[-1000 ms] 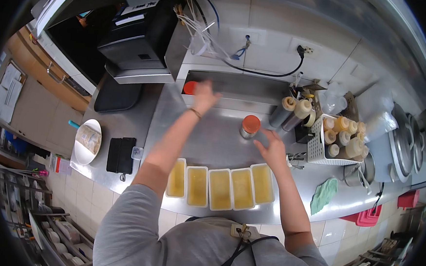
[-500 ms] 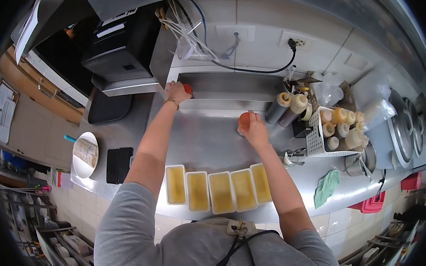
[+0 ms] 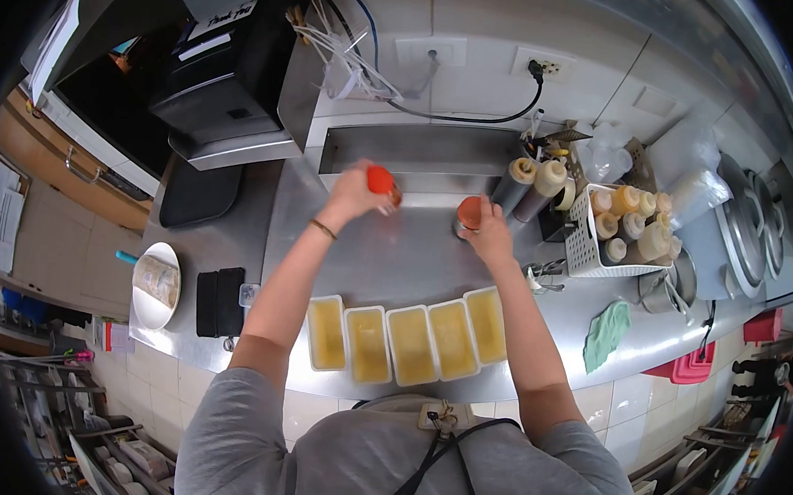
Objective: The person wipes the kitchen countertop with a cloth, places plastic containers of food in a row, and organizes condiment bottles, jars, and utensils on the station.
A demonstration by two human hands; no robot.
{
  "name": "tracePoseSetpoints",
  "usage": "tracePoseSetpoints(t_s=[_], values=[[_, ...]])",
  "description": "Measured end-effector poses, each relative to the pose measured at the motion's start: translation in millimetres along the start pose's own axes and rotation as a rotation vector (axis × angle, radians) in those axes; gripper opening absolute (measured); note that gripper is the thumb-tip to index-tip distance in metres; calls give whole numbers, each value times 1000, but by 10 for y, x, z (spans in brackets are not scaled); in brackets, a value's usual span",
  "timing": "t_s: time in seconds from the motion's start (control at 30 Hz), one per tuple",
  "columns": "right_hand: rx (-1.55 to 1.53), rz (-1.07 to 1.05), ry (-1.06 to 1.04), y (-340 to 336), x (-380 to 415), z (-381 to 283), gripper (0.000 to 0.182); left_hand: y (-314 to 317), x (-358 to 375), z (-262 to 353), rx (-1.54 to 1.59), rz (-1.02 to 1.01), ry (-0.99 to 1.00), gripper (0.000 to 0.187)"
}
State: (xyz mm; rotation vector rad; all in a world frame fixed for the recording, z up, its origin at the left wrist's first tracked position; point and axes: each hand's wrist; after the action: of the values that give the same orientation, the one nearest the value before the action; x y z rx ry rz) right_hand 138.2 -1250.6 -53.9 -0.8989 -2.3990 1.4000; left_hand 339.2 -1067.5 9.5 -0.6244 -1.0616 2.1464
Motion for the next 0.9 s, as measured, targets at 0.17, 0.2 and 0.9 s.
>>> tracePoseSetpoints(t_s=[0.17,0.2,0.9], values=[[5,-29,8,-64,-46,-22,66,480,218,214,51,-223,-71,67],[5,-29,7,-100,-46,-69,66,528,250,262,14,-253,-66,70],[146,-195,-661,-542,-274,-996,33,709,310,399,810,-93,137,61]])
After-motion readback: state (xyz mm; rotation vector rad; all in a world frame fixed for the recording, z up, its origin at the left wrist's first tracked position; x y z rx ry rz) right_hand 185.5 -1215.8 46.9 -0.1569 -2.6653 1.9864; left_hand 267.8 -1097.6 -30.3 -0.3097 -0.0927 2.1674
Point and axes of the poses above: each hand's wrist, its own x-axis away from the middle knuckle, its own y-axis out of the palm, z = x × y, and after that the axes turned 3 degrees about -x, right-handed
